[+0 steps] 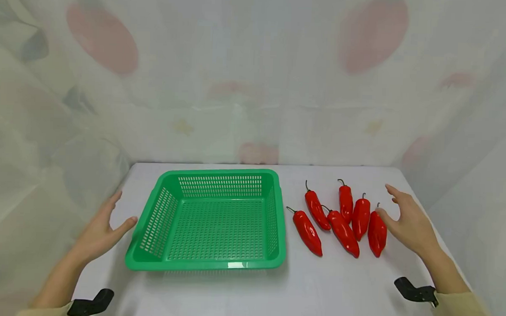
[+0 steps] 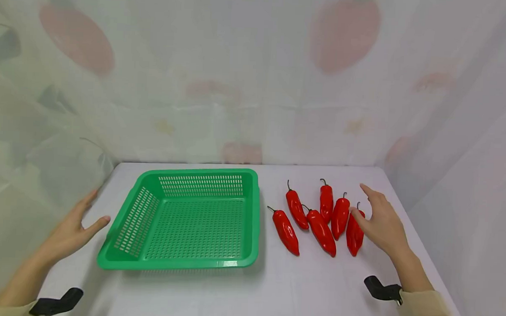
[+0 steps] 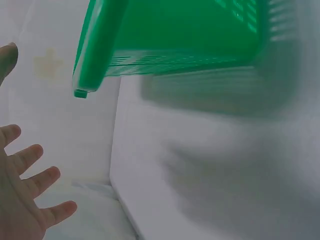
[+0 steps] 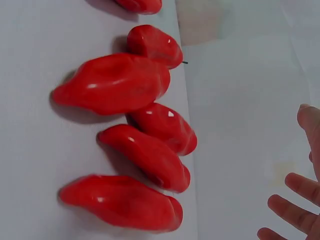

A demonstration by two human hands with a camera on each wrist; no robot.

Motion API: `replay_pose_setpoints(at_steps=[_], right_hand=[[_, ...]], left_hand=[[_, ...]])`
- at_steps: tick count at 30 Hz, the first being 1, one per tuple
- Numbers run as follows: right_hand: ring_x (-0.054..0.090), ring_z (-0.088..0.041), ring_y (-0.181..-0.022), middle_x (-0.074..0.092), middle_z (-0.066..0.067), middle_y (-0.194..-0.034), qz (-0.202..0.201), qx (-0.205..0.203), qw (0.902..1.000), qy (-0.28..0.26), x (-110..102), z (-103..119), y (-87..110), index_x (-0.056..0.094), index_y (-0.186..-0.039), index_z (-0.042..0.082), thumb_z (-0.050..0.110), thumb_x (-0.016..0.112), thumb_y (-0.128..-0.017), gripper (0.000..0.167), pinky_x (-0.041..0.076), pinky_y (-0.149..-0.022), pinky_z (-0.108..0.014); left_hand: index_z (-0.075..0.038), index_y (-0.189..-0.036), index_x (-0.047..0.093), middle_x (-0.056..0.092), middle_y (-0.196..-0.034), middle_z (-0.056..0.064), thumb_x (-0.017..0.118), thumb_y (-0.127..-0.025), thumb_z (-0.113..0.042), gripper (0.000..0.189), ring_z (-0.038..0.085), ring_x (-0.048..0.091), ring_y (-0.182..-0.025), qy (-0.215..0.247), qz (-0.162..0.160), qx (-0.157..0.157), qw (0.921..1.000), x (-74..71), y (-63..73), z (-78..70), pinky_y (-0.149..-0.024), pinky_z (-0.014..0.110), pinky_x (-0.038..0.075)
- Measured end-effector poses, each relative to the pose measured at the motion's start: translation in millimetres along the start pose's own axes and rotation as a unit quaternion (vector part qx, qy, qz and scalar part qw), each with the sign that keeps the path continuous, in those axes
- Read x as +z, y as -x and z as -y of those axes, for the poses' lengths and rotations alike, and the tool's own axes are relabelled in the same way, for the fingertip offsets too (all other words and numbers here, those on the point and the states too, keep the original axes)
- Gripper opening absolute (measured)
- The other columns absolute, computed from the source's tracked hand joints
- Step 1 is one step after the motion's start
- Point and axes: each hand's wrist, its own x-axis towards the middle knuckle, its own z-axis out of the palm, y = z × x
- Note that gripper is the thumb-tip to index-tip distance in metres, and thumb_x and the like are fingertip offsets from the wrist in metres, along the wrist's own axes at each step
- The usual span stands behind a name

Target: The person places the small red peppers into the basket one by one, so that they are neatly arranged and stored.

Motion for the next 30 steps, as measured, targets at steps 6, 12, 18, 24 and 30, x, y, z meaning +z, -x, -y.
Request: replay_pose_setpoints(at_steps=[6, 12, 18, 24, 30], right_hand=[[0.052, -0.042, -0.101, 0.047, -0.027, -0.124, -0.007, -0.012, 0.9993, -0.036, 11.7, 9.7, 1.6, 0.034, -0.139, 0.002, 0.009, 0.071, -0.076, 0.073, 0.050, -0.068, -0.059], [0.051, -0.041, -0.104, 0.046, -0.024, -0.127, 0.001, 0.002, 0.9987, -0.050, 21.7, 17.9, 1.0, 0.032, -0.141, 0.005, 0.012, 0.071, -0.079, 0.074, 0.050, -0.070, -0.057], [0.051, -0.039, -0.104, 0.048, -0.023, -0.125, 0.001, 0.008, 0.9981, -0.062, 29.9, 28.2, 1.8, 0.034, -0.140, 0.006, 0.012, 0.070, -0.079, 0.070, 0.051, -0.069, -0.056], [0.050, -0.039, -0.105, 0.049, -0.022, -0.124, 0.001, 0.007, 0.9979, -0.064, 39.9, 35.5, 2.8, 0.035, -0.140, 0.007, 0.012, 0.072, -0.078, 0.072, 0.051, -0.069, -0.056], [0.051, -0.040, -0.104, 0.050, -0.024, -0.121, 0.000, 0.003, 0.9974, -0.072, 45.3, 39.5, 4.5, 0.036, -0.138, 0.005, 0.009, 0.072, -0.077, 0.071, 0.051, -0.069, -0.056]], left_hand=[[-0.010, -0.149, 0.002, 0.013, -0.149, 0.027, 0.057, -0.091, -0.029, 0.083, 0.055, 0.024, -0.126, 0.040, 0.006, -0.016, 0.9991, 5.5, 5.7, 3.4, -0.086, 0.073, 0.026], [-0.005, -0.148, 0.002, 0.017, -0.146, 0.031, 0.049, -0.096, -0.031, 0.074, 0.055, 0.030, -0.122, 0.068, 0.043, -0.019, 0.9966, 7.5, 7.4, 4.7, -0.087, 0.069, 0.031], [-0.010, -0.149, 0.006, 0.030, -0.142, 0.030, 0.045, -0.096, -0.038, 0.071, 0.053, 0.038, -0.118, 0.058, 0.063, -0.047, 0.9952, 9.9, 9.2, 5.4, -0.081, 0.064, 0.042], [-0.010, -0.148, 0.015, 0.038, -0.135, 0.028, 0.044, -0.097, -0.032, 0.062, 0.013, 0.056, -0.106, 0.100, 0.051, -0.040, 0.9928, 16.6, 10.5, 9.5, -0.076, 0.033, 0.054], [-0.007, -0.145, 0.024, 0.046, -0.126, 0.026, 0.042, -0.097, -0.035, 0.058, -0.015, 0.049, -0.087, 0.126, 0.039, -0.060, 0.9895, 24.7, 7.4, 9.8, -0.070, 0.024, 0.053]])
